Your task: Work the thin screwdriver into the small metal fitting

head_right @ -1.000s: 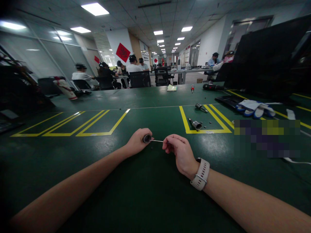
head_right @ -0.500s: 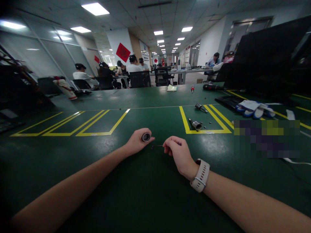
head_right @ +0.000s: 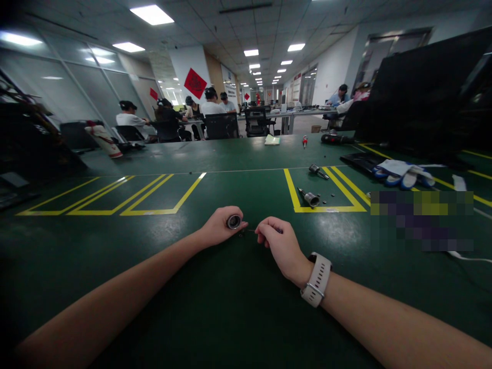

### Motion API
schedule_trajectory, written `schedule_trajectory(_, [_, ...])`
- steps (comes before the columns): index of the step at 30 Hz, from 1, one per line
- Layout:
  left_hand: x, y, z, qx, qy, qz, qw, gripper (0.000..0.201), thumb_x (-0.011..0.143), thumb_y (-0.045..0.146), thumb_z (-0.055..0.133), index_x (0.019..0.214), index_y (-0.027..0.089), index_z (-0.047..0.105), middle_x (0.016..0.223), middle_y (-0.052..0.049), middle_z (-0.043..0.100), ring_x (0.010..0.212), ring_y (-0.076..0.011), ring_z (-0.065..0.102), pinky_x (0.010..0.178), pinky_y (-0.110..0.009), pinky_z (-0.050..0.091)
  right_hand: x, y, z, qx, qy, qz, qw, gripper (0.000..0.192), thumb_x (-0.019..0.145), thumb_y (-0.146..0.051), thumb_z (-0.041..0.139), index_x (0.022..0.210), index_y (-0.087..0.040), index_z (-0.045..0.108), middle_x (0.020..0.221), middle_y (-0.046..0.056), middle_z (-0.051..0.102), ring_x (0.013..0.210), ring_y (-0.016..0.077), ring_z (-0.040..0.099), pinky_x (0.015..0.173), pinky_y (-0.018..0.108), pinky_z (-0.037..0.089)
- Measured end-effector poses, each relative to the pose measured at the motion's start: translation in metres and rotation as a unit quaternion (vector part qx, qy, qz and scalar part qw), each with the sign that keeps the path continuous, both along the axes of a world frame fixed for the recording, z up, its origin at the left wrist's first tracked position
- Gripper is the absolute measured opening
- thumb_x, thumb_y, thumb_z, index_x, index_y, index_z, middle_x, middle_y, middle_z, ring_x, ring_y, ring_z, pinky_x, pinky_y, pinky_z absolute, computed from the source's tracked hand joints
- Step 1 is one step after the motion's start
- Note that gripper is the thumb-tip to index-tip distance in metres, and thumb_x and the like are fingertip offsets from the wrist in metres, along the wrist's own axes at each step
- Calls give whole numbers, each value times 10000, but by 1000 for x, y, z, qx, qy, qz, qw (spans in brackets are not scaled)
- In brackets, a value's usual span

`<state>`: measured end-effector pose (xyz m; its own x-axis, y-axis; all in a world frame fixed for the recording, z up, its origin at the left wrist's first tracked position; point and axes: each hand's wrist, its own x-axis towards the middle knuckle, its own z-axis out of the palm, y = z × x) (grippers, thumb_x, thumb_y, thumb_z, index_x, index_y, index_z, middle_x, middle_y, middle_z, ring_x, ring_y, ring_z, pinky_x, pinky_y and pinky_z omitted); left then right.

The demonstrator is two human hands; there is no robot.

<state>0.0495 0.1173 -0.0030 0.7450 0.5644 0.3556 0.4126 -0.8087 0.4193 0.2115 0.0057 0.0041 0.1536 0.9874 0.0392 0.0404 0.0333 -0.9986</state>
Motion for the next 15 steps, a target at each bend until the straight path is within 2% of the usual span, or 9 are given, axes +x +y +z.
schedule_trajectory(8, [0, 0, -1, 23, 13, -10, 1000, 153, 769, 289, 576, 702, 163, 523, 651, 28, 519, 605, -103, 477, 604, -240, 376, -1, 1, -2, 7, -26, 2, 1000, 187, 784, -274, 499, 651, -180, 590, 607, -10, 542, 576, 133, 457, 546, 283, 347])
schedule_trajectory(15, [-1, -1, 0, 19, 11, -14, 1000, 129, 767, 270, 571, 709, 165, 525, 671, 21, 541, 617, -105, 495, 620, -243, 394, 0, 2, -4, 1, 3, -26, 1000, 183, 781, -296, 514, 684, -176, 612, 627, 5, 560, 600, 146, 480, 564, 289, 362])
